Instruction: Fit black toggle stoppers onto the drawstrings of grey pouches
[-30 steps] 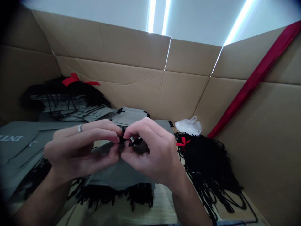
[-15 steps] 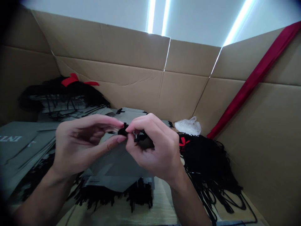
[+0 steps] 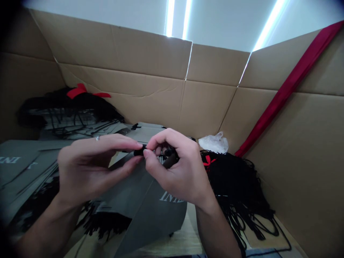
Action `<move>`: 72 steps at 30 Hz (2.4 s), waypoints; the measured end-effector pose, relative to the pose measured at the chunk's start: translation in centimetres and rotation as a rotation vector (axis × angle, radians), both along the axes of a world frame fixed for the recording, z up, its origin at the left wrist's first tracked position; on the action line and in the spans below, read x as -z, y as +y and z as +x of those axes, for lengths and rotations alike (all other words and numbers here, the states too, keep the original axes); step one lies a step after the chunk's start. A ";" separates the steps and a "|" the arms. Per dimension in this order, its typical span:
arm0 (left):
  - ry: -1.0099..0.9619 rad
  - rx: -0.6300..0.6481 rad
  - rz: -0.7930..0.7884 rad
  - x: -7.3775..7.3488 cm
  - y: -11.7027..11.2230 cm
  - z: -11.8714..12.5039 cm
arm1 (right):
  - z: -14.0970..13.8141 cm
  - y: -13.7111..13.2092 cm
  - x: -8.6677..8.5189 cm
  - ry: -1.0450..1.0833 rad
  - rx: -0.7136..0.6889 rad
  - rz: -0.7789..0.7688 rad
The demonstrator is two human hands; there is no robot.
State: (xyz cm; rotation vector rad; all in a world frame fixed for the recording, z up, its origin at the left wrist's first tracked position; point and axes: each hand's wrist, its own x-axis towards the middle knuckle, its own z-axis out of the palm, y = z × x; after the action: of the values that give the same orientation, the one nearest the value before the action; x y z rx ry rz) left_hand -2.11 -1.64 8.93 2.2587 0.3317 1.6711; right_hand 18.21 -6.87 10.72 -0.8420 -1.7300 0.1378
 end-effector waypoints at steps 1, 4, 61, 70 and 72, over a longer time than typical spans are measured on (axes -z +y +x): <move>0.003 -0.006 0.003 0.0 0.0 0.0 | 0.0 0.0 0.0 -0.004 0.012 0.006; 0.005 -0.016 -0.001 0.0 -0.1 -0.1 | -0.1 0.0 -0.1 0.000 0.036 0.009; 0.318 0.106 -0.144 -1.9 -0.1 -2.1 | 1.0 1.3 0.3 -0.075 -0.324 -0.017; 0.490 0.095 -0.067 -2.3 -0.5 -1.8 | 1.5 2.0 0.7 -0.153 -0.382 0.025; 0.493 0.135 -0.103 -2.4 -0.5 -2.0 | 1.4 2.0 0.7 -0.116 -0.435 0.026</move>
State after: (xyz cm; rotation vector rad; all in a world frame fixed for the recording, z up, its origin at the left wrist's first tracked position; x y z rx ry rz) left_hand -4.08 -2.13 11.31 2.5256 0.3546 0.9933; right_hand 19.57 -4.83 10.04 -0.4507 -2.0013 0.3617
